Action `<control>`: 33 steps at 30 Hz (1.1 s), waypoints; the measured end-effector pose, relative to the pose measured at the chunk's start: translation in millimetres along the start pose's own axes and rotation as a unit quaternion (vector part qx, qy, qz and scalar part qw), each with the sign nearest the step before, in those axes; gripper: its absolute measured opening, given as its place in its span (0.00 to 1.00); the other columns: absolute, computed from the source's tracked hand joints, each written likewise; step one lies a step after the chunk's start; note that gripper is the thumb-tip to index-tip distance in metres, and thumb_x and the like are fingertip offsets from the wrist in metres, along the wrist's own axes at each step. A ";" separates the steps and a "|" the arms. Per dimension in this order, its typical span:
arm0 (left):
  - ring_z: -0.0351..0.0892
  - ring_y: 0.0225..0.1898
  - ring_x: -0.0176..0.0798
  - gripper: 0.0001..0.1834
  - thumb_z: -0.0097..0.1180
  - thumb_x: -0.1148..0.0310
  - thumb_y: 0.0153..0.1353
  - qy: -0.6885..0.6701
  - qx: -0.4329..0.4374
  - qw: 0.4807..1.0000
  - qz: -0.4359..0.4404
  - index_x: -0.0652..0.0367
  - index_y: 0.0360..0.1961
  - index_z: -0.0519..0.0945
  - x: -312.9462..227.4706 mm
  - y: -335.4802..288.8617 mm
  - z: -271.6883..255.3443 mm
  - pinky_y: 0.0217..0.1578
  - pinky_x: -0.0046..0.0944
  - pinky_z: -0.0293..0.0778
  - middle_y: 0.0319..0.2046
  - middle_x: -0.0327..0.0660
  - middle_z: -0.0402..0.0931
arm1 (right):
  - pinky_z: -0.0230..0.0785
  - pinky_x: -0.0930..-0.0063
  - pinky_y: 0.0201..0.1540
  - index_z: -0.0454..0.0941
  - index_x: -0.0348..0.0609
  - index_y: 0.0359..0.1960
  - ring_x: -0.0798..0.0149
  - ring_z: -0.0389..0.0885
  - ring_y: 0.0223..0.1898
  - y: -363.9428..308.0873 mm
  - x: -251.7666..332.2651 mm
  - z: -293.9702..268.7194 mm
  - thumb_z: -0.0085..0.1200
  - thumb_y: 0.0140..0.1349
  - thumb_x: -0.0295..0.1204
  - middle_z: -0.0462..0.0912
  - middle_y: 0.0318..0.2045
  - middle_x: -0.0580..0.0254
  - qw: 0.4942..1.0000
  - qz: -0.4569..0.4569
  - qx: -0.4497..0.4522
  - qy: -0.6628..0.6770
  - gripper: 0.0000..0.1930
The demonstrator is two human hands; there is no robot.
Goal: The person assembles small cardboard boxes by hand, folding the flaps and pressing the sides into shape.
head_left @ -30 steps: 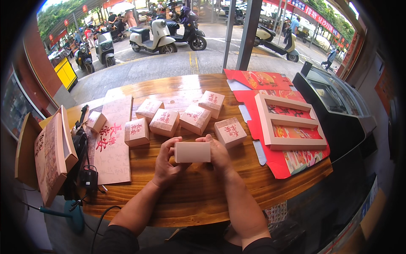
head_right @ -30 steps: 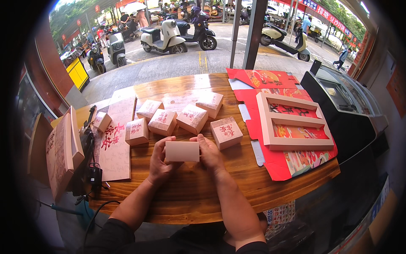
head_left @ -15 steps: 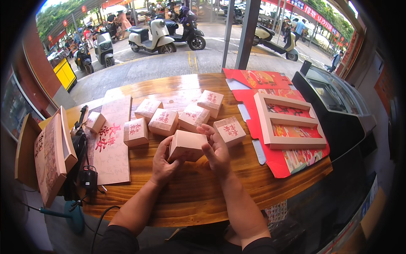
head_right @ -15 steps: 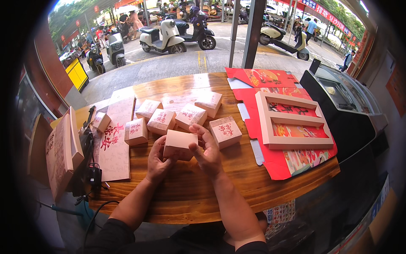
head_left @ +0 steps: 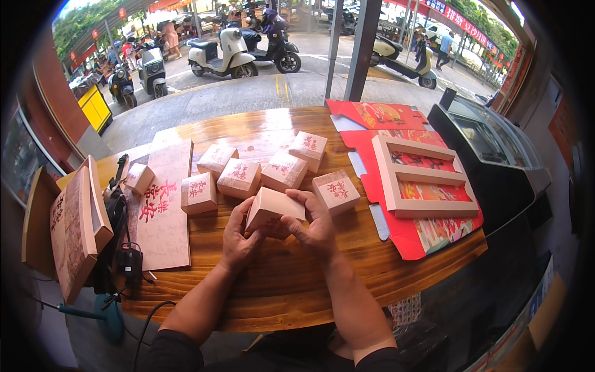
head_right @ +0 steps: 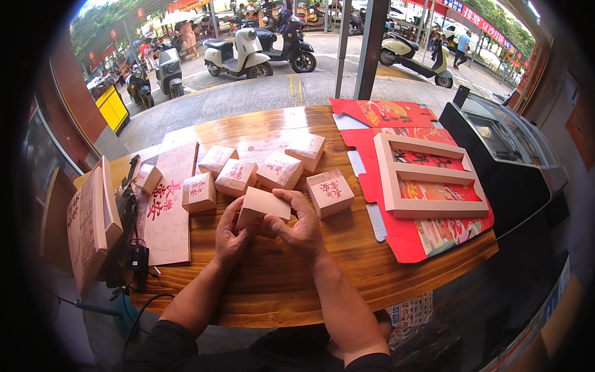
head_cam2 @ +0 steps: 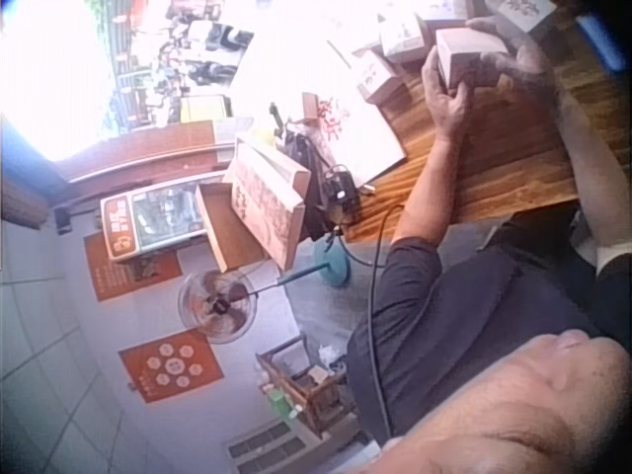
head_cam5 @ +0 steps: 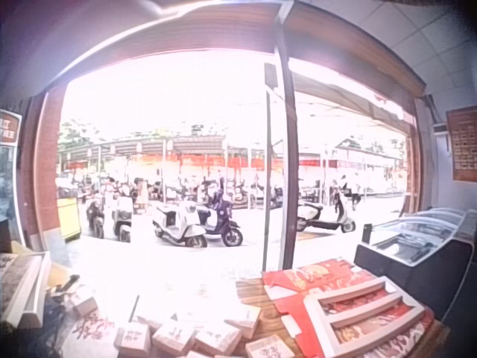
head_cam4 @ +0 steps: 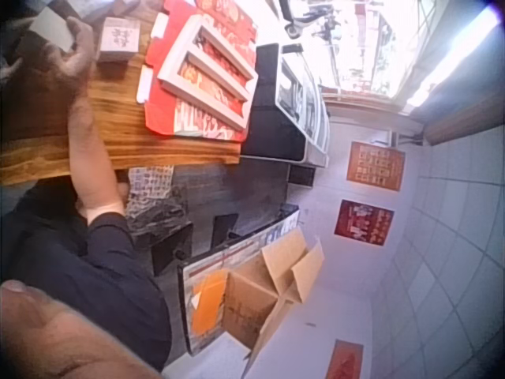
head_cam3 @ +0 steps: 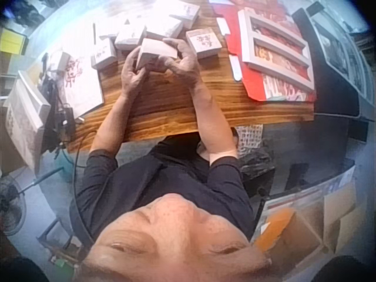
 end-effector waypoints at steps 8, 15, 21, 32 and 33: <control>0.72 0.60 0.35 0.35 0.64 0.73 0.63 -0.016 -0.002 1.000 -0.006 0.62 0.68 0.62 -5.3 1.0 7.5 0.60 0.36 0.70 0.59 0.42 0.71 | 0.69 0.74 0.55 0.75 0.34 0.55 0.67 0.77 0.50 -1.9 -9.3 -6.6 0.63 0.65 0.37 0.79 0.46 0.59 0.996 0.030 -0.049 0.072 0.23; 0.71 0.60 0.34 0.35 0.62 0.79 0.61 -0.020 0.016 0.999 -0.021 0.61 0.68 0.63 0.8 0.3 10.9 0.61 0.35 0.69 0.58 0.40 0.71 | 0.62 0.87 0.35 0.78 0.39 0.48 0.81 0.69 0.32 -4.7 -23.0 -13.5 0.56 0.71 0.43 0.75 0.31 0.74 0.974 0.071 -0.092 0.193 0.18; 0.71 0.60 0.34 0.36 0.60 0.84 0.56 0.006 0.028 0.999 -0.021 0.61 0.67 0.64 2.7 -0.6 10.0 0.61 0.35 0.67 0.56 0.39 0.70 | 0.51 0.87 0.24 0.78 0.43 0.38 0.84 0.61 0.23 -7.0 -33.4 -17.6 0.54 0.72 0.45 0.68 0.23 0.81 0.963 0.087 -0.127 0.221 0.17; 0.71 0.59 0.35 0.38 0.58 0.84 0.52 0.037 0.043 0.998 -0.030 0.60 0.67 0.66 5.5 -1.3 10.3 0.61 0.35 0.67 0.56 0.39 0.70 | 0.72 0.80 0.45 0.78 0.35 0.48 0.75 0.78 0.42 -6.8 -48.2 -20.9 0.47 0.75 0.47 0.81 0.41 0.66 0.958 0.104 -0.133 0.232 0.23; 0.71 0.59 0.34 0.38 0.59 0.84 0.52 0.043 0.042 0.998 -0.031 0.60 0.67 0.66 6.0 -1.7 9.0 0.61 0.35 0.67 0.56 0.39 0.71 | 0.70 0.81 0.43 0.78 0.37 0.45 0.77 0.76 0.40 -5.7 -41.5 -17.4 0.47 0.75 0.46 0.81 0.39 0.68 0.951 0.098 -0.144 0.254 0.21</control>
Point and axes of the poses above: each hand's wrist, its own y-axis towards the middle knuckle, its own z-axis out of the palm, x = y × z, the point moved 9 cm from there along y, towards the middle knuckle
